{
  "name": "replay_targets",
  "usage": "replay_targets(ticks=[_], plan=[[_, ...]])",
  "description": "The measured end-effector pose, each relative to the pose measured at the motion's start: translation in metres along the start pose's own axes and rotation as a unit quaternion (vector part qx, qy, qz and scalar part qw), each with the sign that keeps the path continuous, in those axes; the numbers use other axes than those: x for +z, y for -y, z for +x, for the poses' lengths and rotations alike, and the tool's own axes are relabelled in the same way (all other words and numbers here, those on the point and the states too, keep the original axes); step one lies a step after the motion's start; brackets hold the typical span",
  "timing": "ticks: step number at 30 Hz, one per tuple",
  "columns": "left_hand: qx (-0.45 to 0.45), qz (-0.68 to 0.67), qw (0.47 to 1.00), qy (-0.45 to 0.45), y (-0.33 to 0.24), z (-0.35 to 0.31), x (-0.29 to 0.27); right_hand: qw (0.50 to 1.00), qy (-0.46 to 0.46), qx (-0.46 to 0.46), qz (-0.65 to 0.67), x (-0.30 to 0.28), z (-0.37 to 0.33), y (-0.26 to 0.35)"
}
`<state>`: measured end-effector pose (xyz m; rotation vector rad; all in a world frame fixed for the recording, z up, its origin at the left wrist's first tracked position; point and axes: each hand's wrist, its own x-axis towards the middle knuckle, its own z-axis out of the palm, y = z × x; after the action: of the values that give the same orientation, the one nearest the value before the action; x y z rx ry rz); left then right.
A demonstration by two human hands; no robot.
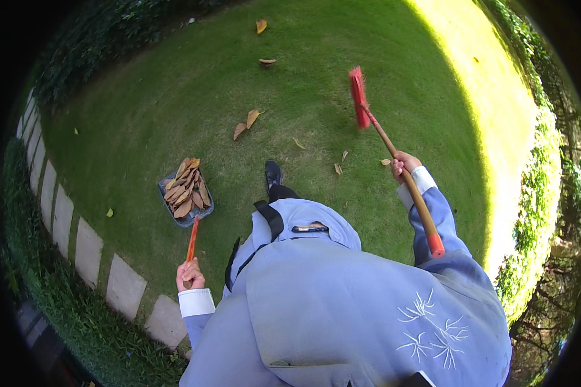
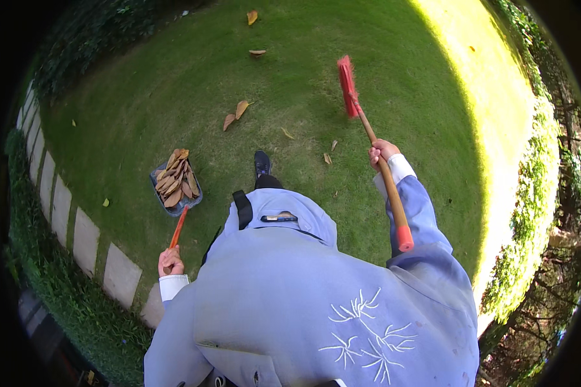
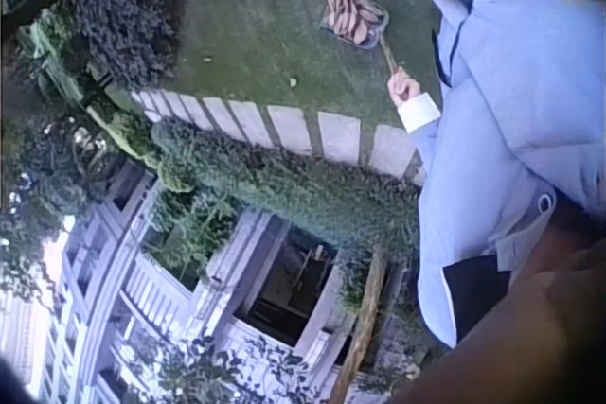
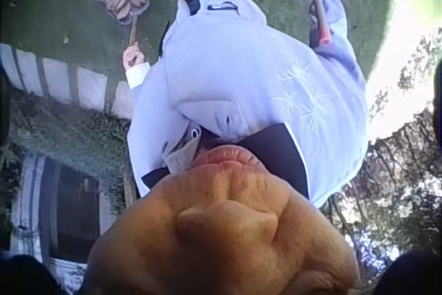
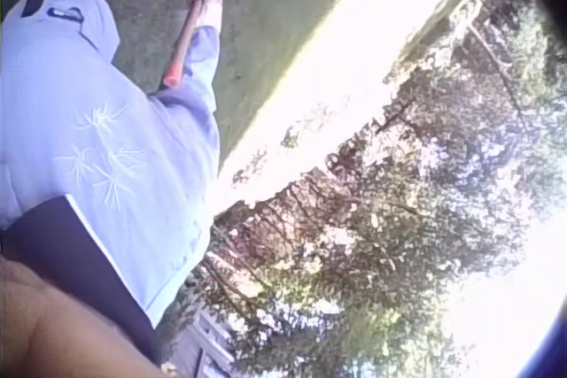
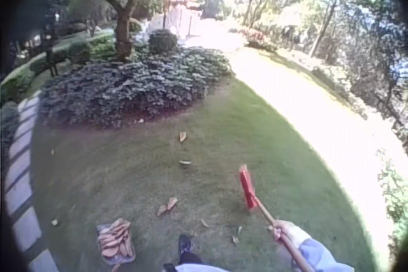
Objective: The person sweeps scattered leaves from a stone path and grassy areas using a red broom and a dustpan. They gather leaves into piles and scoop them into the dustpan, then walk toward a playground area while carrying the collected leaves.
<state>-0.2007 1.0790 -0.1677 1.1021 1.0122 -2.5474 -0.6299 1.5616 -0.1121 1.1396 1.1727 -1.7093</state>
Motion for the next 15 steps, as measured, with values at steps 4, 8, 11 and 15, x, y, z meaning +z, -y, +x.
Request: replay_targets(ticks=[4, 8, 11, 15], plan=[[-0.001, -0.006, 1.000, -0.015, 0.012, 0.028, 0.049, 0.985, -0.156, -0.065, 0.017, -0.047, 0.047, 0.040], [0.022, 0.016, 0.999, -0.023, 0.022, 0.051, 0.085, 0.974, -0.214, -0.076, -0.001, -0.068, 0.119, 0.062], [0.015, 0.024, 0.999, -0.027, 0.018, 0.060, 0.117, 0.975, -0.122, 0.077, 0.168, -0.040, 0.154, 0.047], [0.002, 0.050, 0.998, -0.030, -0.002, 0.092, 0.152, 0.973, -0.121, 0.074, 0.183, 0.081, 0.163, -0.034]])
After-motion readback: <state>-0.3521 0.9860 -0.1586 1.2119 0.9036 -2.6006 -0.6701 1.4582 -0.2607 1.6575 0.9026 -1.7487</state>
